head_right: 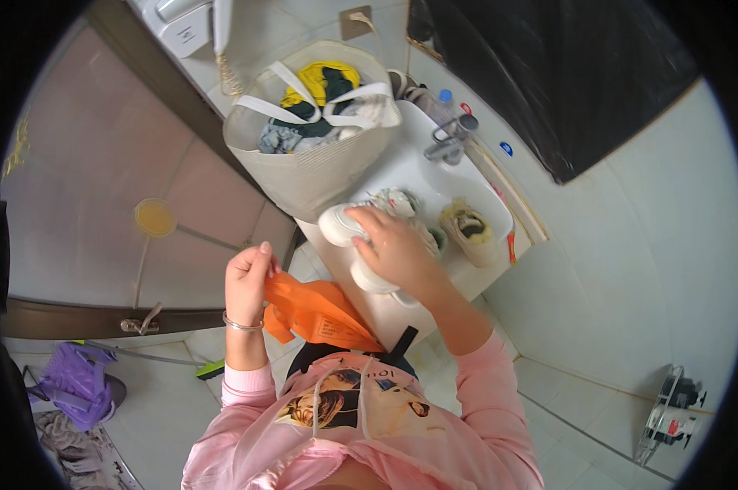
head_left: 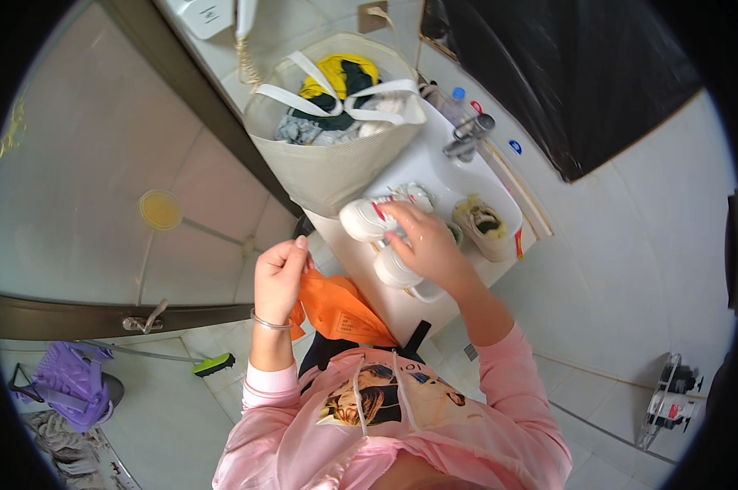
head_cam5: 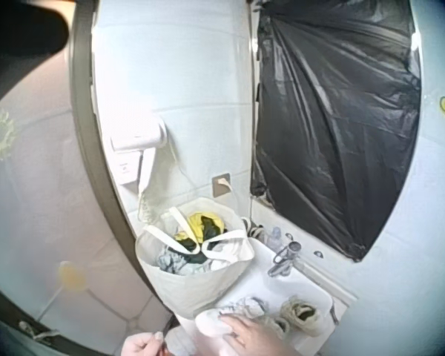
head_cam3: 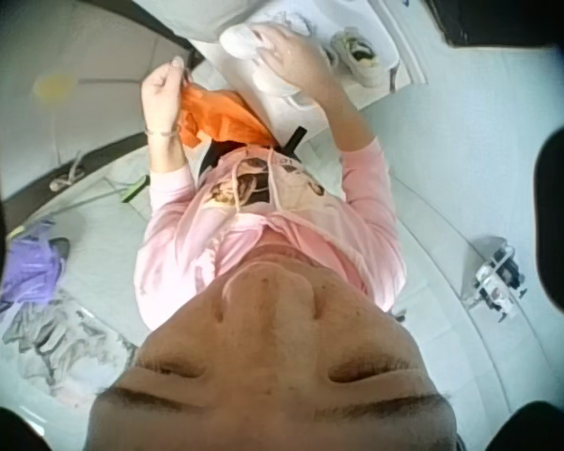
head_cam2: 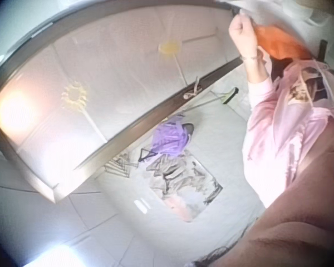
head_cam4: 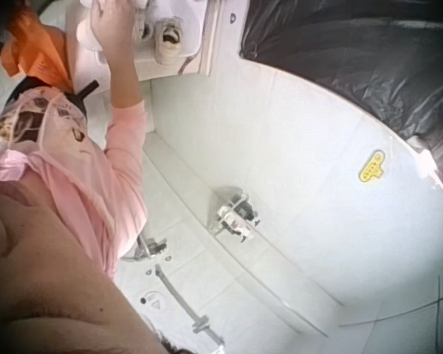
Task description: The person wipes a pair of white sneakers with an orange cloth in a bathroom, then places them on the sink. They open a purple backpack, remove a white tote bag, and continue wiping the shoes. Finally, they fold the orange cloth on a nearby table.
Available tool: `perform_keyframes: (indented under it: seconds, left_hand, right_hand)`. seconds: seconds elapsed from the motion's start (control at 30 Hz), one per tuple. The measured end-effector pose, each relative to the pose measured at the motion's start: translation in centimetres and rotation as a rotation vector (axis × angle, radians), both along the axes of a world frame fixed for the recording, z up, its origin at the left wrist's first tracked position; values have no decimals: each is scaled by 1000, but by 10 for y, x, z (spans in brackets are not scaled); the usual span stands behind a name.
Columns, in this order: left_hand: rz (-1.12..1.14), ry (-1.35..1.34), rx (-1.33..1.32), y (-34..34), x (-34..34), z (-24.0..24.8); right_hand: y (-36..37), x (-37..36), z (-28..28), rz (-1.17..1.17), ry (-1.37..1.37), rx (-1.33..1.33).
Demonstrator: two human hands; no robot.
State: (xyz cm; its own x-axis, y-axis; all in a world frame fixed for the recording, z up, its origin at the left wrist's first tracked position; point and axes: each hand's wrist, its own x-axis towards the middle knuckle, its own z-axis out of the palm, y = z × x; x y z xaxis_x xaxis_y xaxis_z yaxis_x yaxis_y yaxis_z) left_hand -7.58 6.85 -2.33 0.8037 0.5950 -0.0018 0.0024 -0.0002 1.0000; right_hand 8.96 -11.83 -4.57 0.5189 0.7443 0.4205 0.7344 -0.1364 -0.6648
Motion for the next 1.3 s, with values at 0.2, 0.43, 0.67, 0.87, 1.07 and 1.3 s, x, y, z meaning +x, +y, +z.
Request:
perform_keyframes:
  seconds: [0.2, 0.43, 0.67, 0.87, 1.07, 1.3]
  left_hand:
    - [102, -59, -100, 83, -4, -4]
    - [116, -123, -280, 182, 12, -41]
    - [-33, -73, -345, 246, 36, -72]
    - [-125, -71, -379, 269, 60, -76]
    - [-150, -29, -342, 281, 76, -78]
    - [-142, 26, -318, 291, 76, -80]
  right_hand:
    - [92, -35, -8, 187, 364, -118]
    - [249, -56, -62, 93, 789, 37]
    - [357, -38, -111, -294, 930, 169]
    - [409, 15, -123, -702, 543, 237]
    - [442, 70, -120, -933, 157, 145]
    - [456, 94, -109, -1141, 147, -139]
